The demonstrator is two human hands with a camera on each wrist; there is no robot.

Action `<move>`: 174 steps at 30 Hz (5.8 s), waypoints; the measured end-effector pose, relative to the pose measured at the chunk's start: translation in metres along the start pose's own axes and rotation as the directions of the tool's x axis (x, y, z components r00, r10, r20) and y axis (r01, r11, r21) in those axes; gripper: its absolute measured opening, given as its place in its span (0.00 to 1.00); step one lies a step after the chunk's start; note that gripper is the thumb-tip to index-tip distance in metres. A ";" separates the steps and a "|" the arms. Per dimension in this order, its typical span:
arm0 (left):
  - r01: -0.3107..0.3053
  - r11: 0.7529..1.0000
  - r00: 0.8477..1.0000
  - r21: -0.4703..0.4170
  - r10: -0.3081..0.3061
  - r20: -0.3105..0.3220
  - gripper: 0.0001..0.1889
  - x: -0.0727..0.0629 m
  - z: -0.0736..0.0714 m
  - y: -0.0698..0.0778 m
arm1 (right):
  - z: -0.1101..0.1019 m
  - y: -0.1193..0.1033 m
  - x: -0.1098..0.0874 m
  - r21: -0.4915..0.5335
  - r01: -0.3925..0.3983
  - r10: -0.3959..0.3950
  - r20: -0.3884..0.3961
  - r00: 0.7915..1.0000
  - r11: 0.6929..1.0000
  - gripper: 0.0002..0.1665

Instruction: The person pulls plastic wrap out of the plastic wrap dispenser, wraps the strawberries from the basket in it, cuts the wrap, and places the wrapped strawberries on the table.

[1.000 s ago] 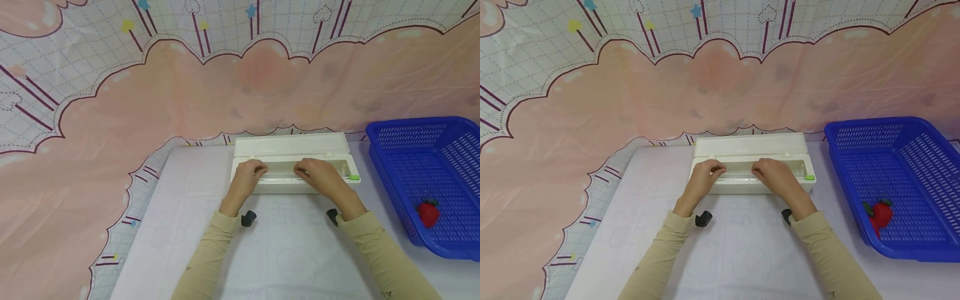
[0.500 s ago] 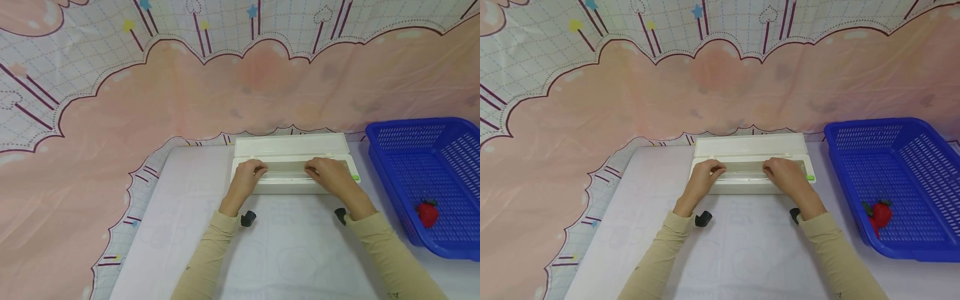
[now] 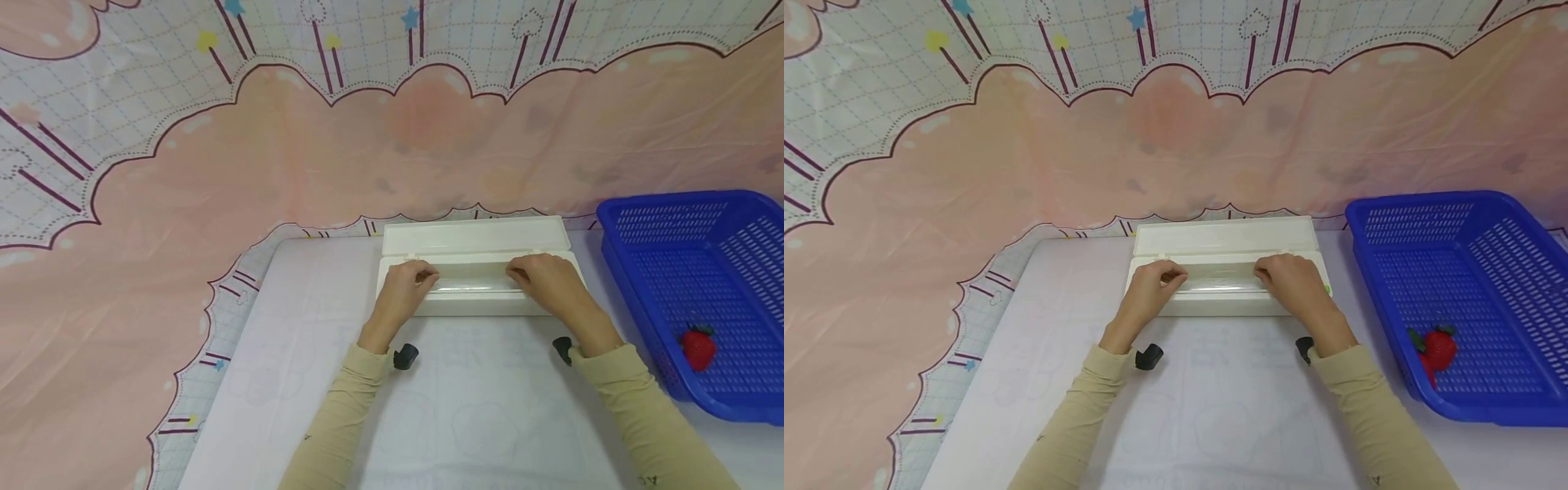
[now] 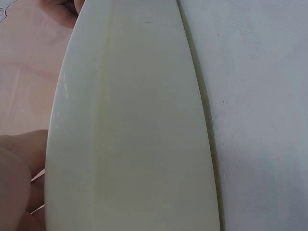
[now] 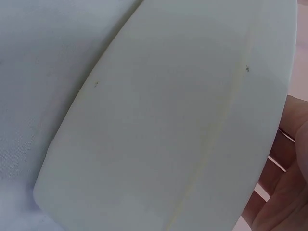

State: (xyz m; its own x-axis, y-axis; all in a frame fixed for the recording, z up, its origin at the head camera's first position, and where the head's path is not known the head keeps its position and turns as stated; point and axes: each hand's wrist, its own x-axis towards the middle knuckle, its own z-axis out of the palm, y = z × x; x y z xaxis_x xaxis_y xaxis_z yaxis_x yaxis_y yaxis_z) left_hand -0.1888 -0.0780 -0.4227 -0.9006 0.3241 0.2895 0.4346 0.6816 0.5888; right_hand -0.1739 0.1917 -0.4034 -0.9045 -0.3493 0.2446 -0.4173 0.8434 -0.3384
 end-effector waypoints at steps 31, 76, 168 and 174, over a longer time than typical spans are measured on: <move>0.144 0.984 0.987 0.109 -0.135 -0.088 0.05 0.001 0.002 0.013 | -0.007 -0.005 0.001 -0.011 0.012 -0.013 -0.094 0.995 1.000 0.07; -0.019 0.998 0.996 0.064 0.024 -0.087 0.07 -0.007 -0.018 -0.004 | -0.031 0.012 -0.016 0.008 -0.031 0.030 0.094 0.995 0.999 0.09; -0.008 0.998 0.997 -0.062 0.013 0.082 0.22 -0.013 -0.028 -0.010 | -0.054 0.015 -0.015 -0.032 0.017 -0.015 0.057 0.998 0.999 0.10; -0.043 0.999 0.986 -0.009 0.044 0.159 0.14 -0.012 -0.029 -0.008 | -0.056 0.014 -0.014 -0.046 0.006 -0.002 0.074 0.997 0.999 0.11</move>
State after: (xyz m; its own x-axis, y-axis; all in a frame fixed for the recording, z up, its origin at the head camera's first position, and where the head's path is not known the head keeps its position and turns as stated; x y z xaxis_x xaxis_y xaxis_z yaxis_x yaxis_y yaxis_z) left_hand -0.1811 -0.1067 -0.4096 -0.8701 0.4539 0.1920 0.4734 0.6612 0.5820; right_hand -0.1620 0.2314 -0.3611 -0.9075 -0.3804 0.1779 -0.4180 0.8591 -0.2952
